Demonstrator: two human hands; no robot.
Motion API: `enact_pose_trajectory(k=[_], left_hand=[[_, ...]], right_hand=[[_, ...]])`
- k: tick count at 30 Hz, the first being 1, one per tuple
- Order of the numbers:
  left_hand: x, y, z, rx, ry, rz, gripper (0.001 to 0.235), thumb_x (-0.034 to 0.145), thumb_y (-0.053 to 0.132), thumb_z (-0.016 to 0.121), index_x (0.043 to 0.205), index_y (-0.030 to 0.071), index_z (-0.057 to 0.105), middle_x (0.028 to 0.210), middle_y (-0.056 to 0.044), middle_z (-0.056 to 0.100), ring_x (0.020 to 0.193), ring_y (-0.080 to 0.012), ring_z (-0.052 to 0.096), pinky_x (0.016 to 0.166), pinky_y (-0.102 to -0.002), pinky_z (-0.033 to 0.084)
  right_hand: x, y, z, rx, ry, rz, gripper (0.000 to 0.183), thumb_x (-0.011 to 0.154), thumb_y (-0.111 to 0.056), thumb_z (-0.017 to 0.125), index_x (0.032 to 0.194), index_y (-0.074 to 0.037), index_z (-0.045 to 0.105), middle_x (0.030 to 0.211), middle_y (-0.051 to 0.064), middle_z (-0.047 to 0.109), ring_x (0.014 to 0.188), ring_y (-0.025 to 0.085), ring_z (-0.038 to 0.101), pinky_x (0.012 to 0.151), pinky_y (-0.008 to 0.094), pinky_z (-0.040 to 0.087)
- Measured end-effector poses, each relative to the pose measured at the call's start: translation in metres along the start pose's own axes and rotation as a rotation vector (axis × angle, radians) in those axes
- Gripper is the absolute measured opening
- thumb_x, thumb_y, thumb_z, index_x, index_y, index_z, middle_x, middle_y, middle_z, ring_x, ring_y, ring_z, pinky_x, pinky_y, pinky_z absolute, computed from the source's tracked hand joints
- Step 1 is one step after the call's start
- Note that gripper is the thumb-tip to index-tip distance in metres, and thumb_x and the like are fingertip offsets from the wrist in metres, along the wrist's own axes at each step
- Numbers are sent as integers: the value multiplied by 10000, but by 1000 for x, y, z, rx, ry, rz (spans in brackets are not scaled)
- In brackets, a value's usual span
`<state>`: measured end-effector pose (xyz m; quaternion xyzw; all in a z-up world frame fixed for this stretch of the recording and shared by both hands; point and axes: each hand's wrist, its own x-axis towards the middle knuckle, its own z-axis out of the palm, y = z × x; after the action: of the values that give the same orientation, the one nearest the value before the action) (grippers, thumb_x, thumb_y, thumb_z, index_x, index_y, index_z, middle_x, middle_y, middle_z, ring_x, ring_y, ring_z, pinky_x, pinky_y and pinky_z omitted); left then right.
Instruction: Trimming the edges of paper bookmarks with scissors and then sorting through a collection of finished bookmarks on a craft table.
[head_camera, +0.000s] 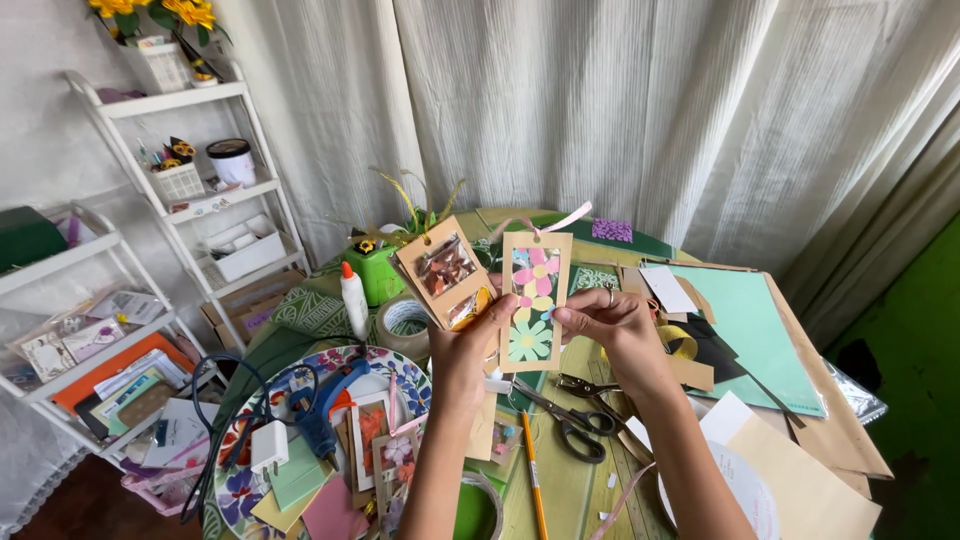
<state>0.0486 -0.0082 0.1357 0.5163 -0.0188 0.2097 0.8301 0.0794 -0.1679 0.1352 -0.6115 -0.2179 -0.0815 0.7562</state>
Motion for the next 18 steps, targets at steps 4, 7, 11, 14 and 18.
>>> enact_pose_trajectory(k=[4,7,11,14,18], left_hand=[[-9,15,4,-18,-2,-28,652,704,146,805,1263,25,493,1198,-203,570,1221,-359,518,1012,-495,407],[-17,30,9,-68,62,-16,760,674,187,818,1304,2,435,1263,-190,532,1258,-318,482,1044,-457,369],[-23,30,17,-21,-8,-2,731,673,146,813,1308,33,468,1237,-163,560,1236,-301,497,1033,-476,383],[-30,36,23,36,-9,30,705,693,176,802,1290,13,464,1236,-185,555,1244,-323,493,1053,-478,368],[-35,38,23,83,-21,69,672,721,150,780,1293,8,458,1262,-185,544,1268,-307,473,1053,-468,370]], right_hand=[[-8,-16,9,-15,-3,-3,77,751,22,733,796,75,700,597,157,646,556,180,650,606,324,589],[-12,-27,18,-57,19,-32,110,777,15,710,853,94,697,603,164,652,543,179,650,605,331,598],[-12,-23,17,-11,20,-37,138,825,-3,664,894,112,693,623,167,654,569,179,654,609,342,603],[-13,-23,15,6,33,-36,190,894,-49,588,912,108,693,631,158,641,583,180,648,620,337,603],[-16,-29,17,2,41,-48,248,932,-78,537,921,119,687,659,207,649,592,236,644,610,361,595]])
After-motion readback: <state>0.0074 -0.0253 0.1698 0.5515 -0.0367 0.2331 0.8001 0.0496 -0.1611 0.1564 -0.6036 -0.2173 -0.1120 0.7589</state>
